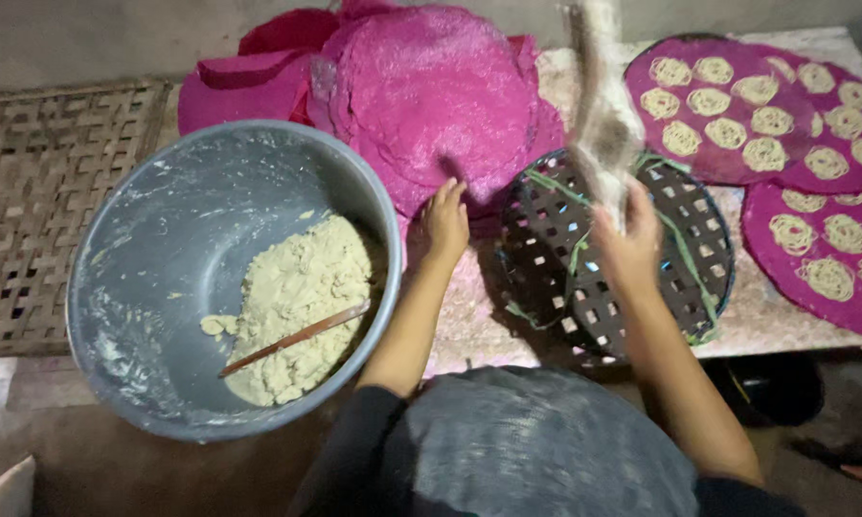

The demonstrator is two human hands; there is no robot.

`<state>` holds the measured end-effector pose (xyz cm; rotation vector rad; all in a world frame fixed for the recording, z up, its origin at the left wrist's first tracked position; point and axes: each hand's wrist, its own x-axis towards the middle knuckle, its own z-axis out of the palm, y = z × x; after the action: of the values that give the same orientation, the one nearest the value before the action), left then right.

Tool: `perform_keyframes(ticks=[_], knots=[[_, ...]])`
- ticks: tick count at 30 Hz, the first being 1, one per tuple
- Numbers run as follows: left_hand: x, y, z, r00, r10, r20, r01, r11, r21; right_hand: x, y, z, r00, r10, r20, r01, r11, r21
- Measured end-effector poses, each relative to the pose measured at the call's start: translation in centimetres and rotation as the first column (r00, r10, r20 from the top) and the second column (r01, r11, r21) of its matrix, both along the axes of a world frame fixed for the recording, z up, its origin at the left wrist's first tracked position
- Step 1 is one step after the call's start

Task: The person scoops dough from a large basin into a handheld wooden press, squeezes the press to extrude strands of dough in a circular nest onto a pink tray, and repeats the cycle, filling trays with dough nests.

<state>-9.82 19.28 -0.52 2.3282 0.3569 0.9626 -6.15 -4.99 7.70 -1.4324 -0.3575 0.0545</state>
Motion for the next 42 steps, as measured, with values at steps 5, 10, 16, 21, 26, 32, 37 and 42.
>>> perform_keyframes(ticks=[5, 10, 16, 21, 26, 32, 37, 42], knots=[[6.3, 1.8, 0.6, 0.903, 0.277, -0.329, -0.143, 0.916, 0.376, -3.2, -15.6, -3.5, 0.953, -0.182, 0.241, 0.229, 0.956, -0.184], [8.3, 3.8, 1.6, 0.802, 0.270, -0.532, -0.127, 0.948, 0.291, -7.9, -28.4, -8.5, 0.879, -0.435, 0.196, 0.477, 0.815, -0.328], [8.6, -2.2, 5.9, 0.998, -0.034, -0.055, 0.046, 0.973, 0.226, -9.2, -36.3, -12.9, 0.852, -0.508, 0.126, 0.520, 0.849, -0.094], [6.0, -14.2, 5.4, 0.927, -0.374, 0.031, 0.360, 0.911, 0.203, -5.4, -37.2, -12.0, 0.882, -0.467, 0.067, 0.468, 0.884, -0.011], [3.5, -24.4, -0.2, 0.867, -0.427, -0.257, 0.492, 0.817, 0.301, -2.5, -35.0, -10.3, 0.923, -0.382, 0.032, 0.382, 0.924, 0.026], [1.5, -28.7, -4.0, 0.826, -0.455, -0.334, 0.555, 0.761, 0.335, -1.3, -32.3, -10.3, 0.963, -0.268, 0.011, 0.268, 0.963, 0.003], [-0.5, -27.5, 2.1, 0.772, -0.525, -0.358, 0.587, 0.805, 0.086, 0.1, -29.3, -9.4, 0.995, -0.092, -0.030, 0.089, 0.991, -0.100], [-6.1, -19.4, 12.6, 0.892, -0.349, -0.288, 0.409, 0.894, 0.184, 0.1, -23.8, -1.9, 0.898, 0.435, 0.066, -0.354, 0.804, -0.478]])
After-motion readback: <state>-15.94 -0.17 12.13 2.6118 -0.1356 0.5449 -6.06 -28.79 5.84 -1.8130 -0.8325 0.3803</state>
